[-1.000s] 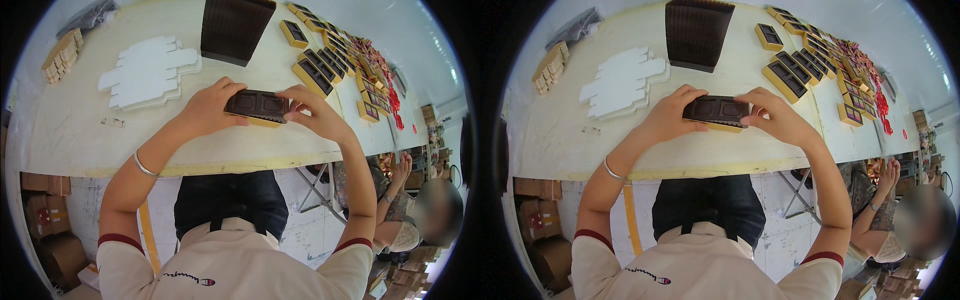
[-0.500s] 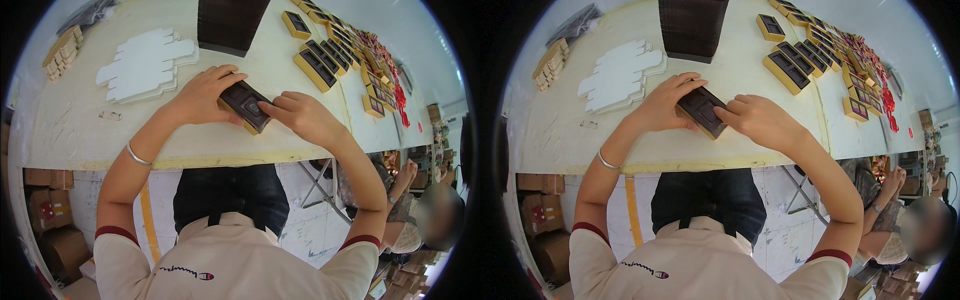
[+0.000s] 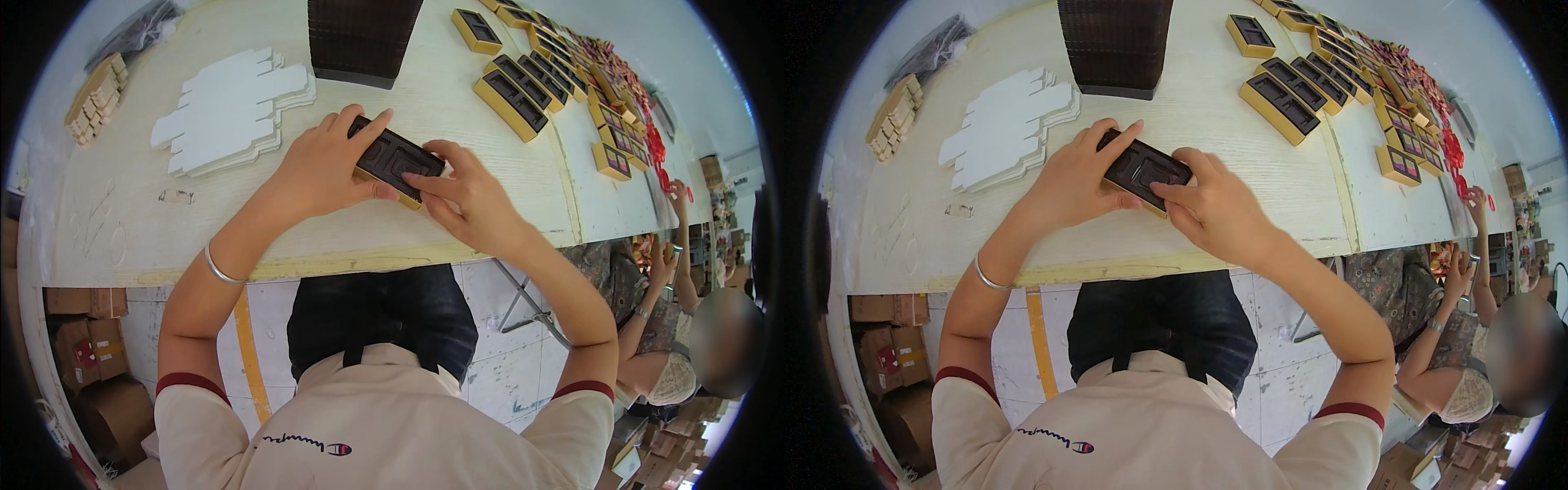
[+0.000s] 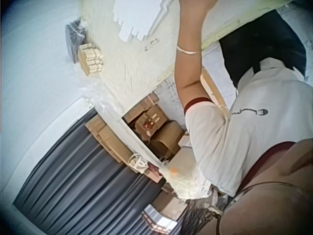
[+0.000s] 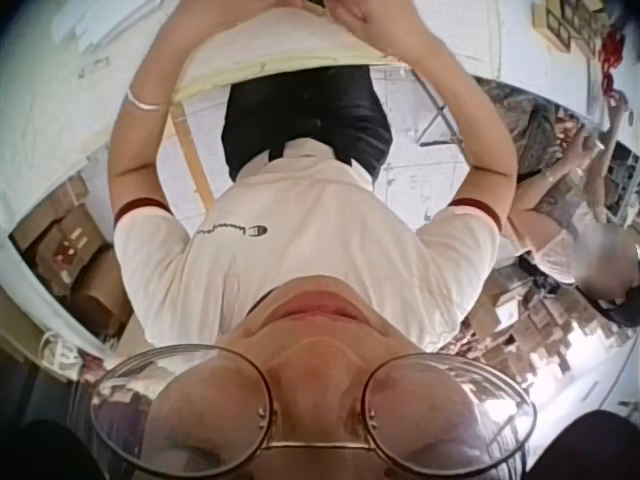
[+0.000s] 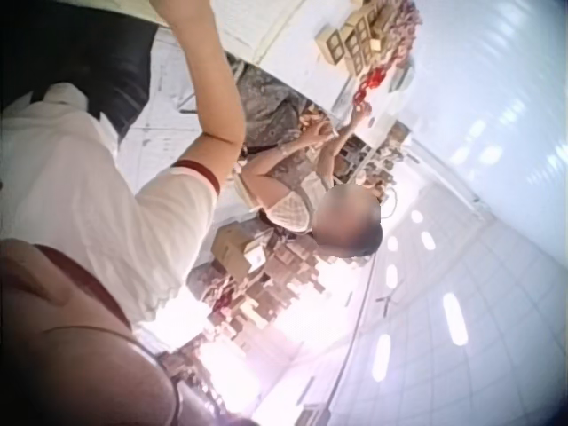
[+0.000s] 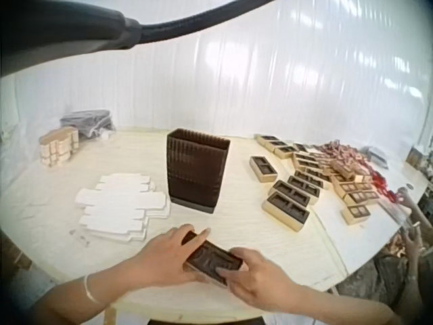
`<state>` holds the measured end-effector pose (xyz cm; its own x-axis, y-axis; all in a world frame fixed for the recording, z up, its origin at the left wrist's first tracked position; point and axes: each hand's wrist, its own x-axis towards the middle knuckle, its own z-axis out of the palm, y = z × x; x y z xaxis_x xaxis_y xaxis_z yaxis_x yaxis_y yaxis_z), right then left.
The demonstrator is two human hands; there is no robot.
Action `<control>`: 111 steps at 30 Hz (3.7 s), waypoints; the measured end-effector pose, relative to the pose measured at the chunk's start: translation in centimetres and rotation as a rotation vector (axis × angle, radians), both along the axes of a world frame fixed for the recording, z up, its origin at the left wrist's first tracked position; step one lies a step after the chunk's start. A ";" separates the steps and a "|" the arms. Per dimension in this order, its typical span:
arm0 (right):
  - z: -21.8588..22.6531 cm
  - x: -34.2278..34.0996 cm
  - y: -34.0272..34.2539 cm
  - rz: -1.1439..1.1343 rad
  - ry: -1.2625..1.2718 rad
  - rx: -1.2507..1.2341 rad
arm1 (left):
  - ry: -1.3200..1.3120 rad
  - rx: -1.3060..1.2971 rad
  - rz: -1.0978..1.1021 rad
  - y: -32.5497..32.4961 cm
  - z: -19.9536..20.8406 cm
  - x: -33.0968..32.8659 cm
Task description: The person assembles small rectangular boxes by folding flat cardboard pieces into shape and inserting them into black plastic trays. The person repeatedly picks up a flat piece, folds it into a box, and places it into a tray, then sets the completed unit aside.
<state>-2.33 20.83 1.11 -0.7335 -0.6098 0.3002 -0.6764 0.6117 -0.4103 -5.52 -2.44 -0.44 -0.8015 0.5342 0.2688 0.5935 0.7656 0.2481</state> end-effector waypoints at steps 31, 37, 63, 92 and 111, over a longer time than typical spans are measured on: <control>-2.1 -0.9 4.4 -0.096 0.171 0.057 | 0.178 0.152 -0.046 4.9 -2.1 2.9; -1.5 -4.2 8.4 -0.195 0.237 0.238 | 0.276 0.235 -0.037 8.5 -2.3 0.1; -2.7 -2.4 8.2 -0.354 0.317 -0.256 | 0.092 -0.224 0.438 -15.5 4.7 -0.1; -4.7 7.3 -1.5 0.076 0.389 -0.083 | 0.108 0.062 -0.112 -1.1 -0.9 11.7; -2.0 8.4 -5.0 0.173 -1.124 -0.842 | -0.363 0.275 0.211 -0.9 1.4 8.8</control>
<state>6.04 15.81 -0.93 -0.7570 -0.6494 -0.0719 0.2106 -0.1384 -0.9677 3.30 -3.30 0.99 -0.9522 0.2992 0.0609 0.2711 0.7366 0.6196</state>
